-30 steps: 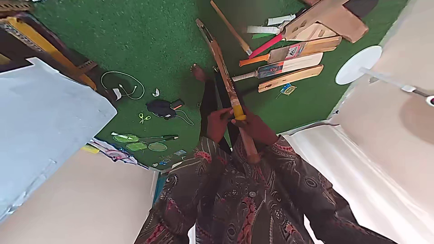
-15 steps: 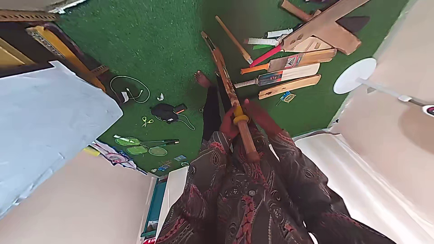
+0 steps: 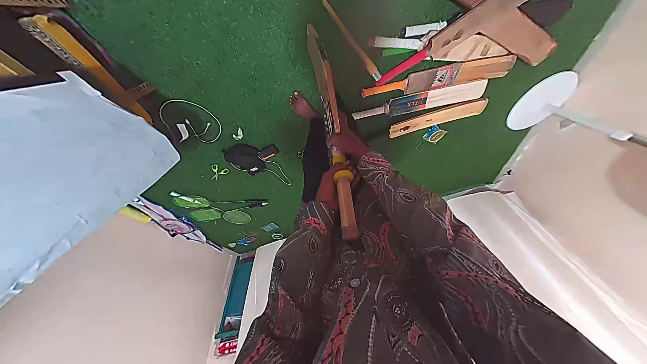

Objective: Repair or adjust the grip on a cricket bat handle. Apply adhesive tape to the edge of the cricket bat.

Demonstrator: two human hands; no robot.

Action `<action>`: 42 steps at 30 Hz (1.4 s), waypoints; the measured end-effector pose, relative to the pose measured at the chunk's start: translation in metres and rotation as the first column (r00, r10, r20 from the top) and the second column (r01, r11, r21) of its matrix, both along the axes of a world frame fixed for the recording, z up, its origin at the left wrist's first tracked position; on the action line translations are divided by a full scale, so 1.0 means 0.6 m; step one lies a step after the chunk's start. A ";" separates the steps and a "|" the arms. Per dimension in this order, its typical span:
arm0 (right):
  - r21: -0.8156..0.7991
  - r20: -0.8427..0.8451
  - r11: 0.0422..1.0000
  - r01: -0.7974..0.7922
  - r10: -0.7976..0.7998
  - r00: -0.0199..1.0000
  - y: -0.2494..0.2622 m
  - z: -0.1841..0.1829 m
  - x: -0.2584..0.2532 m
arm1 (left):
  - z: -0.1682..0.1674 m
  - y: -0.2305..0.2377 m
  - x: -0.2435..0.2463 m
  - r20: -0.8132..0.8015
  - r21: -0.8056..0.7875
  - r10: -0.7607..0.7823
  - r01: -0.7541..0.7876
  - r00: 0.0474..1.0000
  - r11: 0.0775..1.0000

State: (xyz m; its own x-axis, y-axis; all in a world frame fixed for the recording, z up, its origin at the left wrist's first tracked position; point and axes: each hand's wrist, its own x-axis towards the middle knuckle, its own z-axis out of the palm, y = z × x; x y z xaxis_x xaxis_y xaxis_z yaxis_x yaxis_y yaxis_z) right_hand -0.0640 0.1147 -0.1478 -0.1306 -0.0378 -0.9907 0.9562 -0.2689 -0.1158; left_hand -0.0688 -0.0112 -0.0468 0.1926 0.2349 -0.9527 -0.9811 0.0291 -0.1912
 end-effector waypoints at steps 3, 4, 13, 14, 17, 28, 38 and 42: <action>0.048 -0.039 0.999 0.024 -0.022 0.999 -0.008 -0.008 -0.004 | 0.013 -0.005 -0.010 0.018 -0.001 0.041 -0.041 0.999 0.999; 0.060 -0.031 0.998 -0.026 0.028 0.999 -0.004 -0.005 -0.011 | 0.018 -0.004 -0.011 0.015 -0.011 0.049 -0.049 0.999 0.999; 0.141 -0.007 0.965 -0.220 0.224 0.975 0.016 0.005 -0.025 | 0.130 -0.019 0.010 0.121 0.076 0.006 -0.015 0.993 0.997; 0.145 -0.007 0.968 -0.204 0.207 0.978 0.016 0.003 -0.020 | 0.143 -0.027 0.011 0.124 0.117 -0.013 -0.002 0.992 0.993; 0.116 0.001 0.972 -0.206 0.207 0.978 0.032 0.001 -0.007 | 0.145 -0.043 0.006 0.054 0.278 -0.083 0.065 0.995 0.958; -0.094 -0.101 0.973 0.213 -0.222 0.970 0.066 0.013 0.073 | -0.046 0.005 0.063 -0.150 0.050 -0.235 0.245 0.960 0.968; 0.383 -0.243 0.923 -0.042 0.145 0.959 0.069 0.160 0.125 | -0.009 0.015 0.013 -0.516 -0.210 -0.647 0.650 0.561 0.731; 0.453 -0.249 0.885 -0.111 0.244 0.937 0.048 0.209 0.123 | -0.005 0.015 0.011 -0.525 -0.314 -0.694 0.646 0.493 0.696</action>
